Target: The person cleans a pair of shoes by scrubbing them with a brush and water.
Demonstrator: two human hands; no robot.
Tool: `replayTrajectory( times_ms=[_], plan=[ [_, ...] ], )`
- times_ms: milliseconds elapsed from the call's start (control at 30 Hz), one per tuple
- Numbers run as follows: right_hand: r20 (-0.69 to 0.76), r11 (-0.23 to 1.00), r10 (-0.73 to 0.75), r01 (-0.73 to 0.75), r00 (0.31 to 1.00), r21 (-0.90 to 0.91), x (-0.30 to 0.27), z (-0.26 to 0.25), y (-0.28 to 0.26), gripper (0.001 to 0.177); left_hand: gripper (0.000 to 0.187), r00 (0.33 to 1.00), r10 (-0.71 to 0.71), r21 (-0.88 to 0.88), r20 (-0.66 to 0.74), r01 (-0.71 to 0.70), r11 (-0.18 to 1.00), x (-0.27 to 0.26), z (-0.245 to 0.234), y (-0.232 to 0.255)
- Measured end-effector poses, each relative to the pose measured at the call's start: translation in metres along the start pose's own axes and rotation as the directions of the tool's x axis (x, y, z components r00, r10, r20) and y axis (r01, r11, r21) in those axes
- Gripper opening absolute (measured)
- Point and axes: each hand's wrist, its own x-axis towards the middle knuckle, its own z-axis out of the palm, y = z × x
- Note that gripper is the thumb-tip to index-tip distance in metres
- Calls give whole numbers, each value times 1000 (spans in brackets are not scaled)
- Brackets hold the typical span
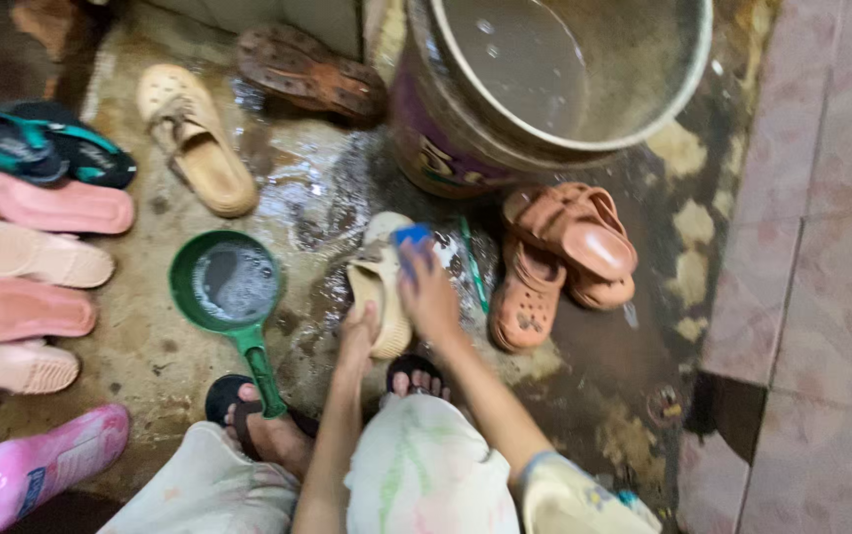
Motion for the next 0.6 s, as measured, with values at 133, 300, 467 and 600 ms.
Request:
replayTrajectory(
  times_ms=[133, 300, 467, 600],
  plan=[
    [81, 997, -69, 67, 994, 30, 75, -22, -39, 57, 47, 992, 116, -269, 49, -98, 958, 14, 10, -18],
    [244, 787, -617, 595, 748, 165, 75, 24, -134, 62, 47, 992, 110, -411, 57, -77, 908, 38, 2, -37],
    [713, 559, -473, 802, 517, -210, 72, 159, -179, 31, 48, 976, 74, -505, 205, 40, 862, 30, 7, -44],
    [649, 554, -462, 768, 605, -321, 80, 225, -164, 33, 49, 963, 62, -538, 262, 92, 838, 25, 1, -43]
  ],
)
